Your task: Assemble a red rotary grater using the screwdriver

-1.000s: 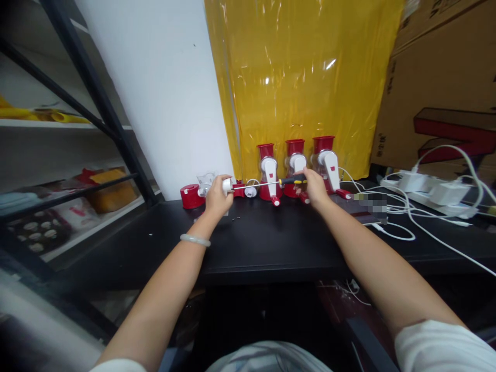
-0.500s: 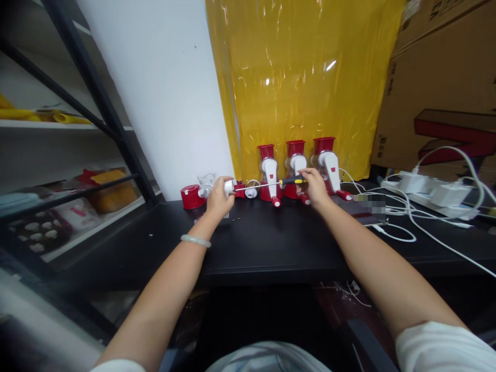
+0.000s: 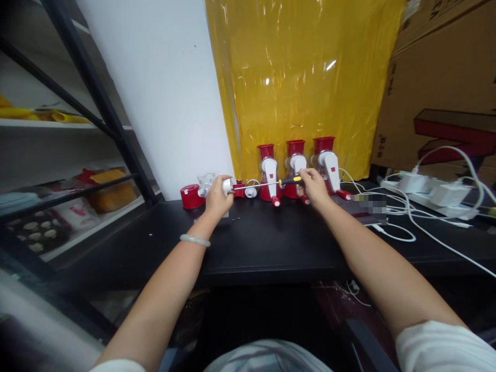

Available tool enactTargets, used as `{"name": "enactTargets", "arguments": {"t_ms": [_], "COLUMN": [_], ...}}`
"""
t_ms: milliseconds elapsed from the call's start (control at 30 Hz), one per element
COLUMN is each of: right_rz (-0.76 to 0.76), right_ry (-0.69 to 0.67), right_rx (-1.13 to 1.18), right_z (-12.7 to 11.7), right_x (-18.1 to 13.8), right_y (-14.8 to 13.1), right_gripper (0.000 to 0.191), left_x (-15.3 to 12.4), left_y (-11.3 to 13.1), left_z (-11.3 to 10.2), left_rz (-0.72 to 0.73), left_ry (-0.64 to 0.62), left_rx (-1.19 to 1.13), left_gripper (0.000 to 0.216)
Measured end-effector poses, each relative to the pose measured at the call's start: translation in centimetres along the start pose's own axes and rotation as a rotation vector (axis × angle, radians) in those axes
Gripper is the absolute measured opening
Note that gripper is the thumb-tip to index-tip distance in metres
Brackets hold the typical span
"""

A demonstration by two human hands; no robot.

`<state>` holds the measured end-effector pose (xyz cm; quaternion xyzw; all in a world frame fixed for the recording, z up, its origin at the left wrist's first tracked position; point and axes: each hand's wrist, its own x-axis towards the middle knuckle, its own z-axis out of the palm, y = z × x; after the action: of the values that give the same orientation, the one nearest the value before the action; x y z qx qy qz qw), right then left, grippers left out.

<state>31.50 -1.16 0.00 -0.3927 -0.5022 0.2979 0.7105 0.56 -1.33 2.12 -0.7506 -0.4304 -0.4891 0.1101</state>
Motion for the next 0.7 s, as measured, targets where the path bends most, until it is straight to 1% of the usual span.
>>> {"name": "enactTargets", "arguments": {"t_ms": [200, 333, 433, 533, 700], "right_rz": [0.009, 0.012, 0.001, -0.034, -0.027], "right_ry": [0.017, 0.013, 0.036, 0.048, 0.009], "right_rx": [-0.114, -0.143, -0.138, -0.064, 0.081], "right_z": [0.0, 0.0, -0.1, 0.0, 0.0], "right_x": [-0.8, -0.8, -0.6, -0.2, 0.4], "right_y": [-0.9, -0.7, -0.3, 0.0, 0.1], "right_gripper": [0.051, 0.056, 0.056, 0.048, 0.023], "left_x": [0.0, 0.0, 0.0, 0.0, -0.2], "left_y": [0.0, 0.1, 0.1, 0.2, 0.1], "left_z": [0.0, 0.0, -0.1, -0.1, 0.0], "left_rz": [0.006, 0.007, 0.011, 0.004, -0.004], "left_ry": [0.003, 0.003, 0.001, -0.01, -0.023], "left_rx": [0.001, 0.008, -0.001, 0.0, 0.009], "left_gripper": [0.045, 0.045, 0.045, 0.047, 0.045]}}
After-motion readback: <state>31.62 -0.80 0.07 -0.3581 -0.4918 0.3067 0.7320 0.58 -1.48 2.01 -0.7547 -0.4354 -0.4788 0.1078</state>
